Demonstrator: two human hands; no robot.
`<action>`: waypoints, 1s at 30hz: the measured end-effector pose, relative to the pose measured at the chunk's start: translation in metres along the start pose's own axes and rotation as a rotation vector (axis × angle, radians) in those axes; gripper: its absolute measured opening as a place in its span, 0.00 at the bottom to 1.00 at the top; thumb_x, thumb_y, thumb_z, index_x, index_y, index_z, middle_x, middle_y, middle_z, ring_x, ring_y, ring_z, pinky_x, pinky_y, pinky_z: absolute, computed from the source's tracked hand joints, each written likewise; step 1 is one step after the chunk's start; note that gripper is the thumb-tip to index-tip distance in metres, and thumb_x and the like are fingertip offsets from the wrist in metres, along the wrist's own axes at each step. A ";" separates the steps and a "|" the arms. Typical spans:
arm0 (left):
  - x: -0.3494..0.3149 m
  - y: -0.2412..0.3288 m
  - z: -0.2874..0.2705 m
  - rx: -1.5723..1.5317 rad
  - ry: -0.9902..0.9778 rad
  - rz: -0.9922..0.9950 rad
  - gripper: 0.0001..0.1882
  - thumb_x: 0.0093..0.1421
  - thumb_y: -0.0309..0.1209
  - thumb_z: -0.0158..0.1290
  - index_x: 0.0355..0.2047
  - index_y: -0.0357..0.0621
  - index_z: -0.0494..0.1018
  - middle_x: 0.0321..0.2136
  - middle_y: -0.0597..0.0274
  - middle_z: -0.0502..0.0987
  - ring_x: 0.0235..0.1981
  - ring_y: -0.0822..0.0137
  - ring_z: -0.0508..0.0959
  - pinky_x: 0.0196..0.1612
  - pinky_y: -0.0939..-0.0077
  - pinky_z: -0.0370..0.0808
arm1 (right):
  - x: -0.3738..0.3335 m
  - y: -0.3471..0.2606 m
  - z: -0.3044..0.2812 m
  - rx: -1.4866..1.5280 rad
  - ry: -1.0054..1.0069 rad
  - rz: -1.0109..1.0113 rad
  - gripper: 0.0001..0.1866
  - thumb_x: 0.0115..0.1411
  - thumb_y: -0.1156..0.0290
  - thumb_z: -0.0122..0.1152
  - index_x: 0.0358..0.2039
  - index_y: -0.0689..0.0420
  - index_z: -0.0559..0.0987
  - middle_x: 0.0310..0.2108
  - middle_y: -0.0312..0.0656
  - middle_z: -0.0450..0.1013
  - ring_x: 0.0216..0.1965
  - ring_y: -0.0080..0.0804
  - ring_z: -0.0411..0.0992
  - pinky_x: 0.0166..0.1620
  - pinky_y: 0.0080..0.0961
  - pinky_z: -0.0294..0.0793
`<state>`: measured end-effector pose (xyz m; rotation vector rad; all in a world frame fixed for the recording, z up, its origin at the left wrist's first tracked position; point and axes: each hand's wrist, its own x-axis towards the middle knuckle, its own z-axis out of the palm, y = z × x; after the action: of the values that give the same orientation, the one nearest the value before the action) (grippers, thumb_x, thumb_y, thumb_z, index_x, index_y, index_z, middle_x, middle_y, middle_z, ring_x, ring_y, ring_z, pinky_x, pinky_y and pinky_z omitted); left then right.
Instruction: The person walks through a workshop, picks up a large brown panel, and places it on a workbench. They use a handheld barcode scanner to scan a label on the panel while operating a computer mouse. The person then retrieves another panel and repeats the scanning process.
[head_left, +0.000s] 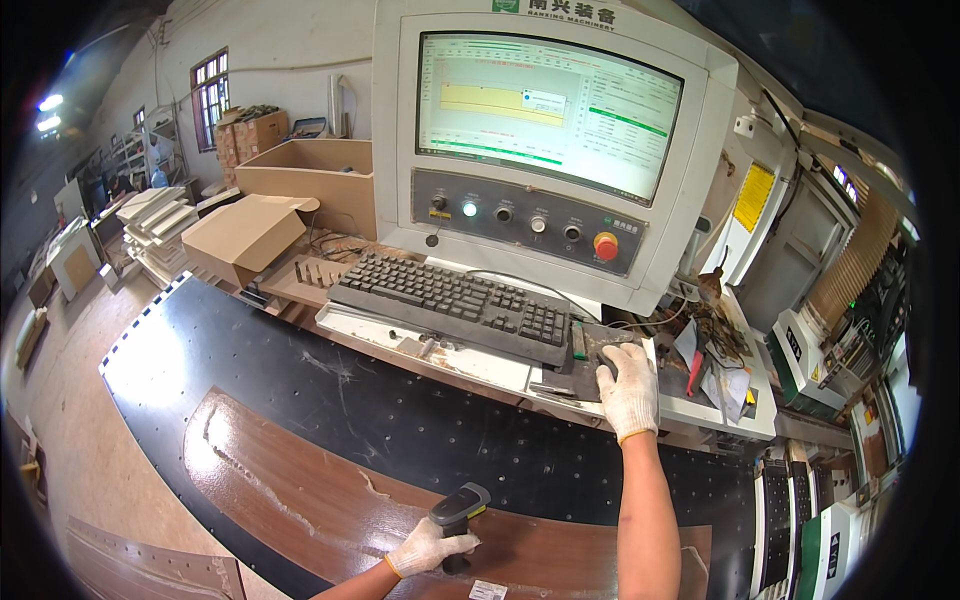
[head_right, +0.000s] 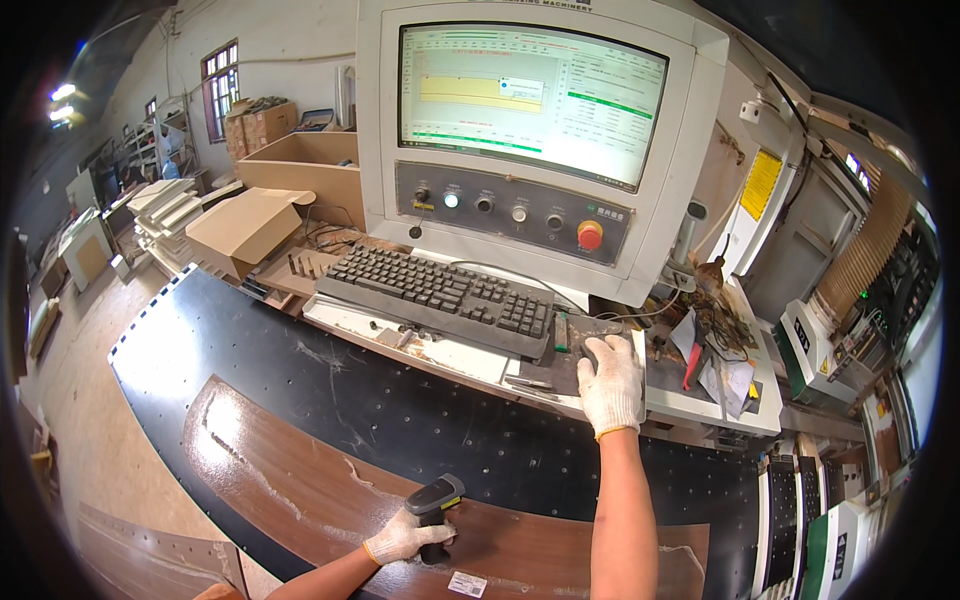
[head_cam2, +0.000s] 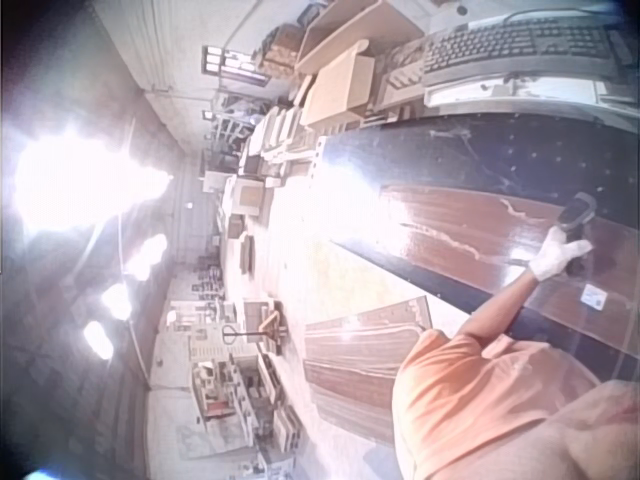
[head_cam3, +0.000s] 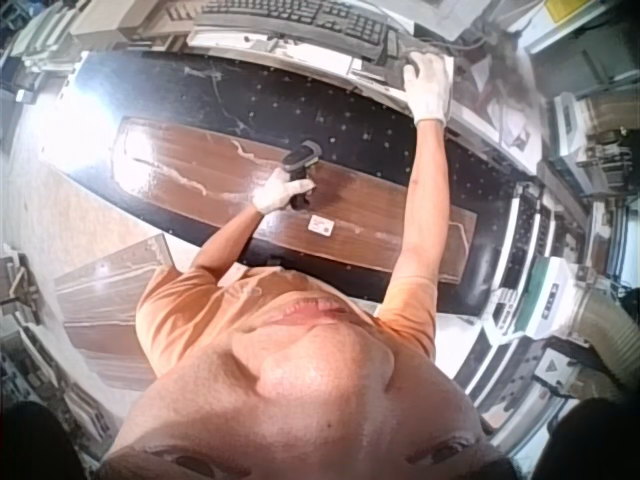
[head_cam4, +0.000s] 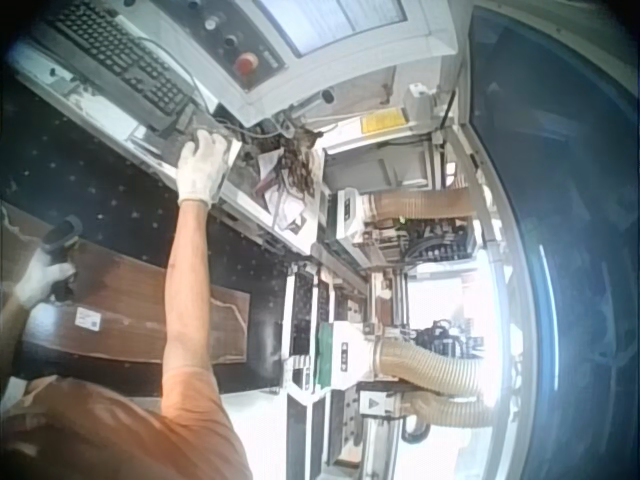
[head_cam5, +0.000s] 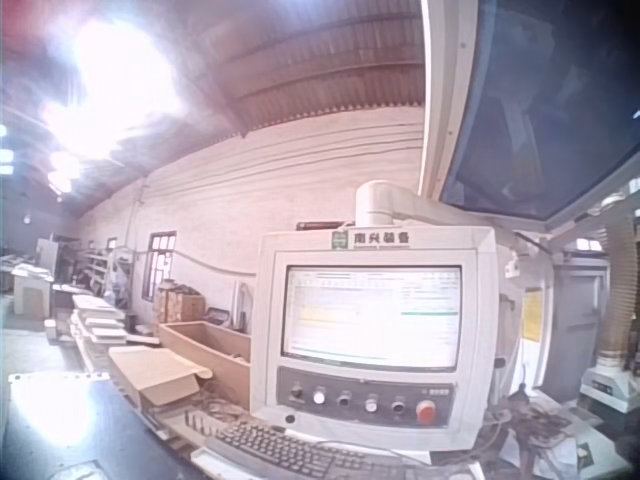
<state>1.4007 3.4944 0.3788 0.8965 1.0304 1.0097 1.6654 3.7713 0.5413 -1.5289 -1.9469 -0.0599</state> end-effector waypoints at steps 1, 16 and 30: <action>0.000 0.000 0.000 0.007 0.009 -0.001 0.24 0.67 0.27 0.67 0.62 0.38 0.74 0.38 0.60 0.83 0.39 0.68 0.85 0.46 0.66 0.85 | 0.000 0.000 0.000 -0.003 -0.001 0.000 0.20 0.64 0.68 0.74 0.56 0.52 0.87 0.65 0.50 0.76 0.65 0.54 0.75 0.68 0.44 0.75; 0.002 -0.002 -0.001 0.003 0.019 -0.076 0.28 0.66 0.27 0.68 0.65 0.37 0.73 0.36 0.60 0.84 0.38 0.68 0.85 0.45 0.67 0.84 | 0.000 -0.004 -0.005 -0.010 -0.015 0.003 0.20 0.65 0.66 0.71 0.58 0.52 0.86 0.64 0.50 0.77 0.65 0.54 0.75 0.69 0.44 0.74; 0.002 -0.004 0.001 -0.077 -0.005 -0.039 0.29 0.66 0.26 0.67 0.65 0.38 0.71 0.35 0.59 0.84 0.37 0.67 0.84 0.45 0.67 0.84 | 0.000 0.007 0.004 -0.008 0.043 -0.065 0.23 0.63 0.65 0.74 0.59 0.50 0.82 0.60 0.49 0.77 0.60 0.56 0.77 0.64 0.49 0.77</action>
<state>1.4025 3.4956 0.3750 0.8127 0.9949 1.0072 1.6696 3.7756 0.5356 -1.4581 -1.9642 -0.1270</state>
